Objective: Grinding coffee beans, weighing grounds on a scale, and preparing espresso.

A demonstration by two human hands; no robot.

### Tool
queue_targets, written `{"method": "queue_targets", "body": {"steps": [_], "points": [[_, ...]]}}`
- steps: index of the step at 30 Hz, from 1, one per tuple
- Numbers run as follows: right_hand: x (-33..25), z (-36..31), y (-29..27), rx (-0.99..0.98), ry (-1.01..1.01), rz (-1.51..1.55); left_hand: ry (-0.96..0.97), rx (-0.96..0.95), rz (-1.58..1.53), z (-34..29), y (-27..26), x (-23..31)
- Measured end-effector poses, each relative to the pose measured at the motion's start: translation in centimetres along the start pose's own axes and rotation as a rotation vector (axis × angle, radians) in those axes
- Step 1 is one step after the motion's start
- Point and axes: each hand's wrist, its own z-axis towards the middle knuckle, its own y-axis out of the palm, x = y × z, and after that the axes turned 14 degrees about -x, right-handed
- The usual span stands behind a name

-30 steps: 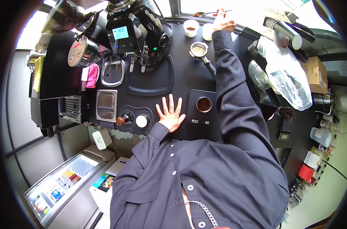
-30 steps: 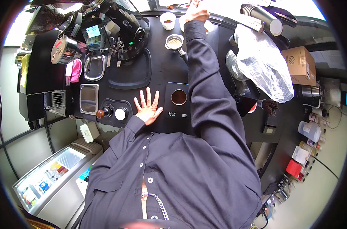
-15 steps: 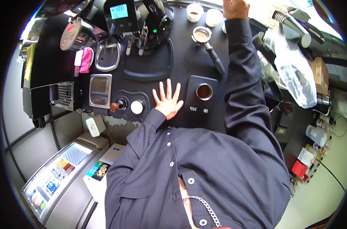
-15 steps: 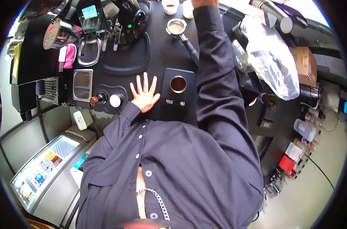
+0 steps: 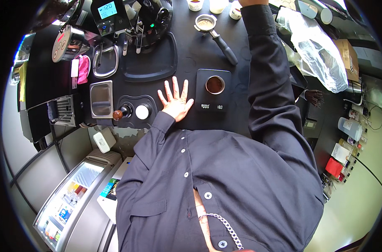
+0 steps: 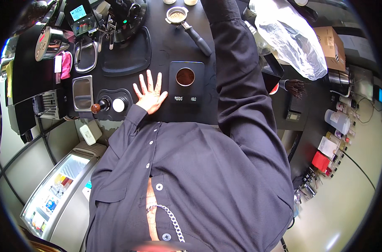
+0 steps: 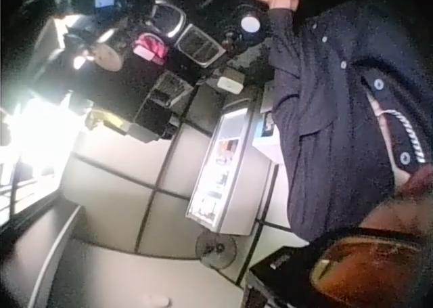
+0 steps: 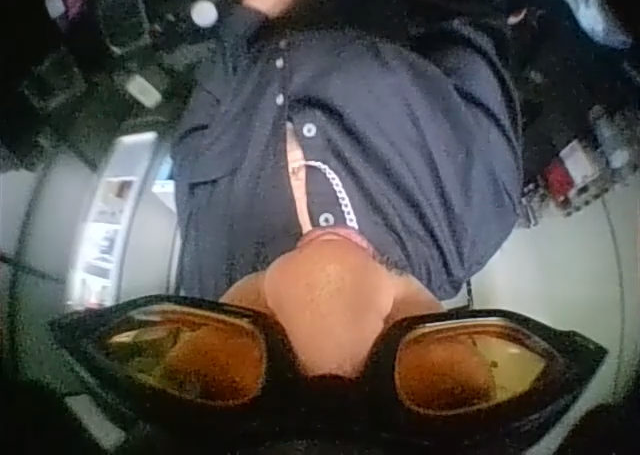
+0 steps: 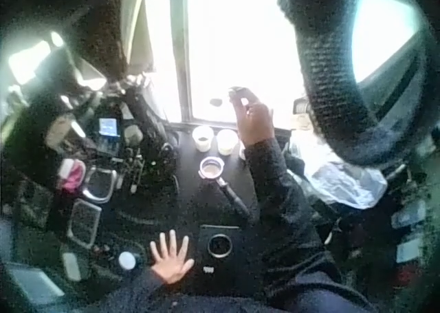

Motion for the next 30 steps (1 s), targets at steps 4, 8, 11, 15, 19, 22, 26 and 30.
{"method": "queue_targets", "body": {"steps": [4,8,11,15,19,22,26,30], "points": [[-0.5,-0.1,-0.2,-0.028,0.059,-0.004,-0.007,0.052,0.026,0.0,0.4,0.0],[-0.9,0.1,-0.4,-0.035,0.043,-0.025,-0.001,0.086,0.024,0.0,0.4,-0.1],[0.3,-0.3,0.0,-0.039,0.045,-0.013,-0.014,0.015,-0.001,-0.6,0.3,0.3],[1.0,0.5,0.1,-0.063,0.076,0.048,0.004,0.05,-0.012,-0.3,0.6,0.2],[1.9,1.3,0.7,-0.043,0.042,0.007,-0.01,0.035,-0.015,-0.3,0.1,0.3],[2.3,1.6,1.1,-0.039,0.041,0.031,-0.006,0.044,-0.019,-0.1,-0.1,0.0],[3.8,1.3,1.6,-0.092,0.141,-0.067,-0.012,0.052,-0.003,-0.4,-0.5,0.3],[6.6,0.8,4.7,-0.096,0.19,-0.28,0.01,0.062,-0.032,-0.5,0.2,0.1]]}}
